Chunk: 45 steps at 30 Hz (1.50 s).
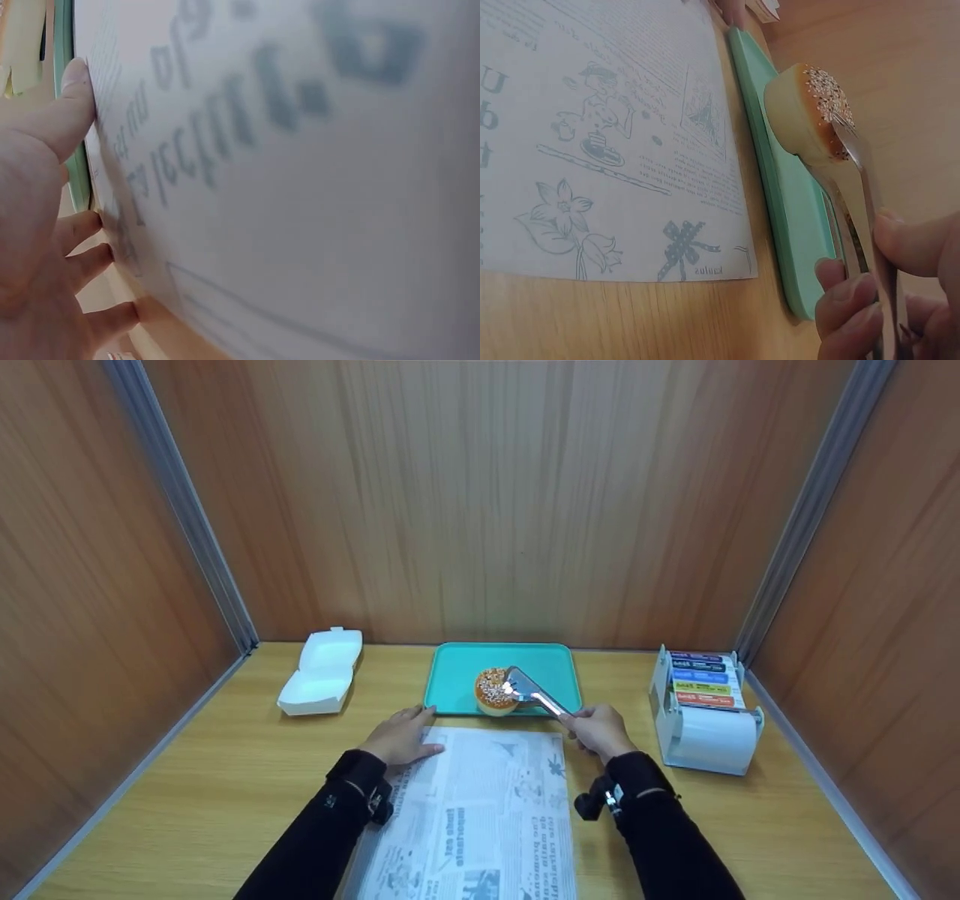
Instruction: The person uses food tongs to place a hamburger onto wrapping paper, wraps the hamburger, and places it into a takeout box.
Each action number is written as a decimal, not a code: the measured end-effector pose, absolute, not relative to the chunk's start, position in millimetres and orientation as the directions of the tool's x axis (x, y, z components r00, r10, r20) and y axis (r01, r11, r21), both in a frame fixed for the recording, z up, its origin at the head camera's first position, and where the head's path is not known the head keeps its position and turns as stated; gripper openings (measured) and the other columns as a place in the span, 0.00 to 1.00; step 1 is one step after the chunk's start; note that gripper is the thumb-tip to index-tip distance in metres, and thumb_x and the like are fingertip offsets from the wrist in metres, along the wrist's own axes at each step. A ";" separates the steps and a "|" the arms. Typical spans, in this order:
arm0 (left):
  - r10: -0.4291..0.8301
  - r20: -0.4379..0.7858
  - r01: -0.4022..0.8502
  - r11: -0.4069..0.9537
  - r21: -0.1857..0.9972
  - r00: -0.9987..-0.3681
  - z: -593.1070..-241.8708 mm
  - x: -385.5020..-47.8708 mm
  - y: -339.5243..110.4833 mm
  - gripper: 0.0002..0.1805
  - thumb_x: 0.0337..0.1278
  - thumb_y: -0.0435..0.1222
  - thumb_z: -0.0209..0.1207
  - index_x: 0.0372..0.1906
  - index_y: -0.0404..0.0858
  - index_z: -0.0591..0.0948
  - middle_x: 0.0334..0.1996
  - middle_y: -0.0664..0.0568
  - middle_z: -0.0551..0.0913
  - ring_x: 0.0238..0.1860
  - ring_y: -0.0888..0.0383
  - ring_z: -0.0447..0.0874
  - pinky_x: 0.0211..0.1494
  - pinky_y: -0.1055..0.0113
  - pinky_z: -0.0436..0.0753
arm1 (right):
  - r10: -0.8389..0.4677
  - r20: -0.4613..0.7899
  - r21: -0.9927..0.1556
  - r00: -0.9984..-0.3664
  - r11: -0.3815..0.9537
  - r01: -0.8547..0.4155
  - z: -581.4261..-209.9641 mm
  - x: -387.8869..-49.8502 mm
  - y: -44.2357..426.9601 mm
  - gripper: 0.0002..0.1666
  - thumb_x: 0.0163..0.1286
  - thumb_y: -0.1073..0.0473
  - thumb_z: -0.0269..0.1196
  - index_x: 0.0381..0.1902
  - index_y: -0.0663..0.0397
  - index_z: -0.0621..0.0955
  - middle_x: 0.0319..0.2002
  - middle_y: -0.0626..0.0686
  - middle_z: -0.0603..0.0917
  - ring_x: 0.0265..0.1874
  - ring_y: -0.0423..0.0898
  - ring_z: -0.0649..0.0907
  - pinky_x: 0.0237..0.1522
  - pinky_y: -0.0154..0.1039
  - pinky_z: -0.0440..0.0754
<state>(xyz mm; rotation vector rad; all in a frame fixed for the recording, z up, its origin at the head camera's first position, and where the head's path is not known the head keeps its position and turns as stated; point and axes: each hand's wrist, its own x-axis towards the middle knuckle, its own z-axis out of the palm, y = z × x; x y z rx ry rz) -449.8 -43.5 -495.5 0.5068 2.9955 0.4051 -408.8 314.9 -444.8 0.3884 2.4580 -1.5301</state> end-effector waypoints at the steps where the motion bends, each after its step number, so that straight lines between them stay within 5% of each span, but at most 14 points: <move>1: 0.325 -0.026 0.305 0.910 0.281 -0.945 -497.4 -449.9 -44.8 0.47 0.71 0.60 0.63 0.84 0.41 0.63 0.82 0.35 0.61 0.82 0.36 0.59 0.79 0.36 0.63 | 0.102 -0.324 -0.840 -0.940 0.426 0.336 -444.6 -407.2 314.8 0.24 0.82 0.49 0.63 0.62 0.64 0.80 0.43 0.56 0.86 0.30 0.44 0.79 0.32 0.34 0.75; 14: 0.338 -0.035 0.264 0.792 0.550 -0.940 -491.5 -430.4 -70.4 0.48 0.68 0.55 0.69 0.84 0.42 0.63 0.84 0.35 0.56 0.84 0.37 0.51 0.83 0.38 0.57 | 0.036 -0.343 -0.807 -0.939 0.499 0.314 -450.4 -380.1 313.7 0.24 0.81 0.49 0.64 0.60 0.65 0.81 0.46 0.59 0.87 0.34 0.50 0.81 0.35 0.37 0.76; 23: 0.504 -0.081 0.418 0.787 0.454 -0.860 -472.8 -405.7 -85.8 0.56 0.58 0.60 0.74 0.85 0.44 0.61 0.85 0.38 0.54 0.85 0.37 0.49 0.83 0.36 0.56 | -0.030 -0.329 -0.788 -0.944 0.559 0.257 -442.0 -359.9 325.6 0.27 0.80 0.46 0.65 0.60 0.64 0.82 0.43 0.58 0.86 0.31 0.48 0.80 0.33 0.38 0.74; 31: 0.531 -0.158 0.436 0.804 0.405 -0.832 -478.0 -387.9 -99.8 0.62 0.51 0.64 0.76 0.86 0.50 0.58 0.87 0.43 0.50 0.86 0.40 0.45 0.84 0.39 0.54 | -0.091 -0.334 -0.767 -0.938 0.604 0.214 -434.6 -334.6 324.1 0.23 0.79 0.46 0.65 0.53 0.62 0.84 0.38 0.53 0.85 0.25 0.43 0.77 0.25 0.33 0.70; 45: 0.551 -0.173 0.452 0.797 0.401 -0.817 -484.6 -362.8 -119.5 0.67 0.45 0.66 0.77 0.87 0.51 0.56 0.87 0.42 0.48 0.86 0.41 0.45 0.84 0.38 0.51 | -0.172 -0.347 -0.759 -0.922 0.629 0.168 -431.8 -308.0 316.7 0.24 0.77 0.45 0.67 0.56 0.60 0.84 0.38 0.54 0.85 0.29 0.46 0.77 0.28 0.34 0.71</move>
